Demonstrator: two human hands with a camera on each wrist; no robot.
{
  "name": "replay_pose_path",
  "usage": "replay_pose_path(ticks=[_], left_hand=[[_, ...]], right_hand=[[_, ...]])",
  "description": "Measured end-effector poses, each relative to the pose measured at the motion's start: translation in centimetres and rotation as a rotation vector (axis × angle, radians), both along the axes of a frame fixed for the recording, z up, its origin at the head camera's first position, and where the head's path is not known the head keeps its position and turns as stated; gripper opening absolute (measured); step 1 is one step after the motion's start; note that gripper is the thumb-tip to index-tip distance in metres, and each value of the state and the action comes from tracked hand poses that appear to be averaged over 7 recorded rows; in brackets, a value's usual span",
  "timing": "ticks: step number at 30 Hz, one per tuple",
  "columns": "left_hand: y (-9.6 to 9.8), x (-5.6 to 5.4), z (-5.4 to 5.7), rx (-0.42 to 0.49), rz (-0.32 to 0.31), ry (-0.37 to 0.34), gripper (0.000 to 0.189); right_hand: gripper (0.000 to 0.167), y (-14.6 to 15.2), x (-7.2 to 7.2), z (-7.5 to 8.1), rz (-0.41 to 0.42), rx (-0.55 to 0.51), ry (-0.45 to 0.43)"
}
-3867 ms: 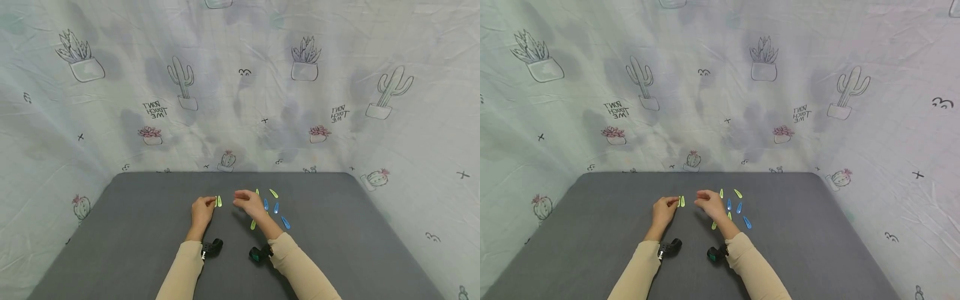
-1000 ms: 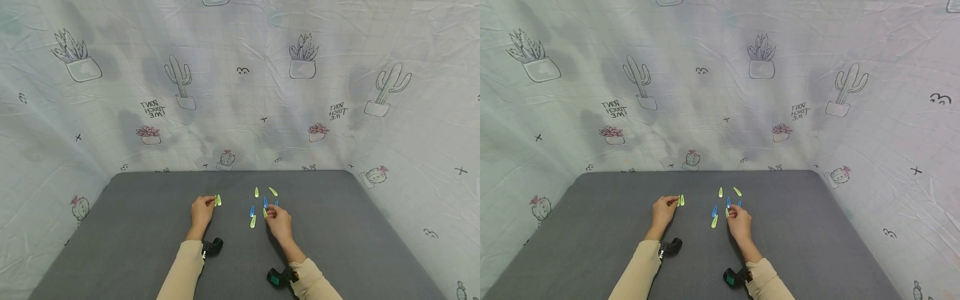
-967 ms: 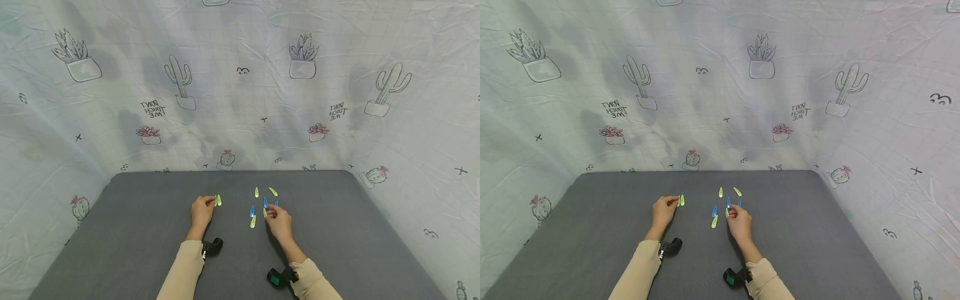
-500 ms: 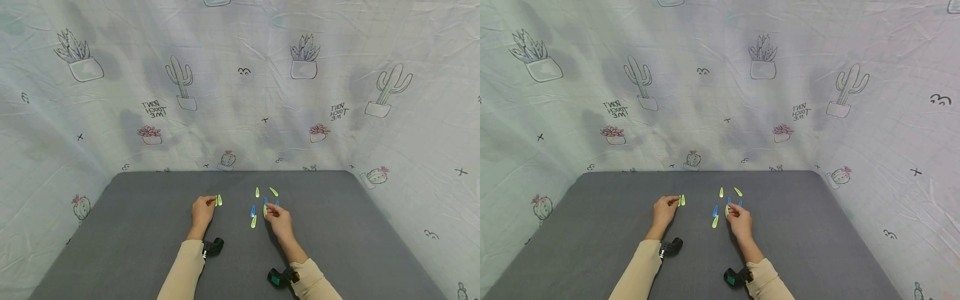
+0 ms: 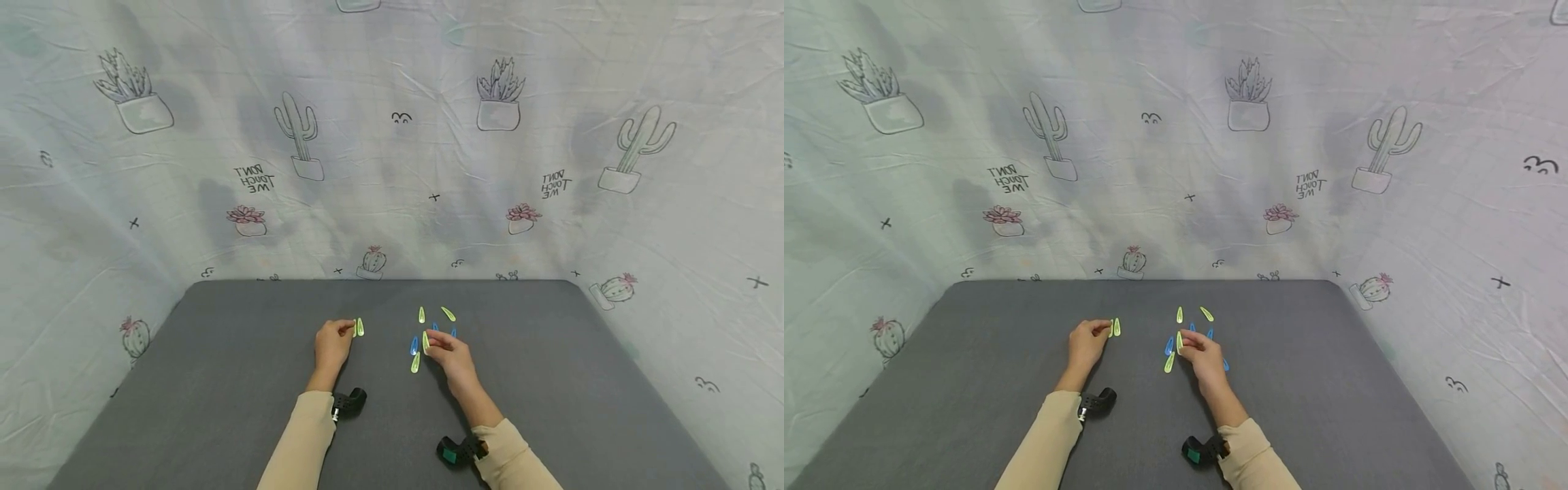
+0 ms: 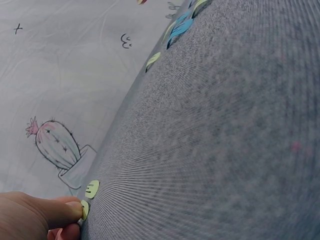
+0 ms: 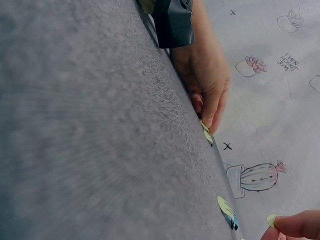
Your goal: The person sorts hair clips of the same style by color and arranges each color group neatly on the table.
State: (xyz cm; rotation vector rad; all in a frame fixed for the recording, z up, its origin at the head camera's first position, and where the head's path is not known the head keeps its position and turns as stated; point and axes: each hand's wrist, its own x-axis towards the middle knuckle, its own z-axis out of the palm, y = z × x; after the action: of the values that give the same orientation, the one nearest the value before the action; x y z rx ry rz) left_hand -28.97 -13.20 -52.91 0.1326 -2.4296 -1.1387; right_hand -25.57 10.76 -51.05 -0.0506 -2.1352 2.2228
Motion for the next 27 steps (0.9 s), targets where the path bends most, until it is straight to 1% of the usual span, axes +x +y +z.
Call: replay_pose_path(ticks=[4, 9, 11, 20, 27], left_hand=[[0.0, 0.1, 0.1, 0.002, -0.001, -0.002, 0.013], [0.0, 0.2, 0.2, 0.001, -0.003, 0.007, 0.012], [0.0, 0.3, 0.2, 0.000, -0.004, 0.006, 0.012], [0.3, 0.5, 0.5, 0.006, -0.003, -0.017, 0.012], [0.3, 0.6, 0.2, 0.014, -0.001, -0.018, 0.012]], right_hand=[[0.043, -0.5, -0.8, -0.5, 0.026, -0.040, -0.003], [0.045, -1.5, -1.4, -0.5, 0.081, -0.068, -0.002], [0.045, -2.0, -1.7, -0.5, 0.097, -0.062, -0.001], [0.040, -4.3, -3.0, 0.0, 0.134, 0.027, 0.013], [0.039, -6.0, -3.8, 0.6, 0.162, 0.045, 0.013]])
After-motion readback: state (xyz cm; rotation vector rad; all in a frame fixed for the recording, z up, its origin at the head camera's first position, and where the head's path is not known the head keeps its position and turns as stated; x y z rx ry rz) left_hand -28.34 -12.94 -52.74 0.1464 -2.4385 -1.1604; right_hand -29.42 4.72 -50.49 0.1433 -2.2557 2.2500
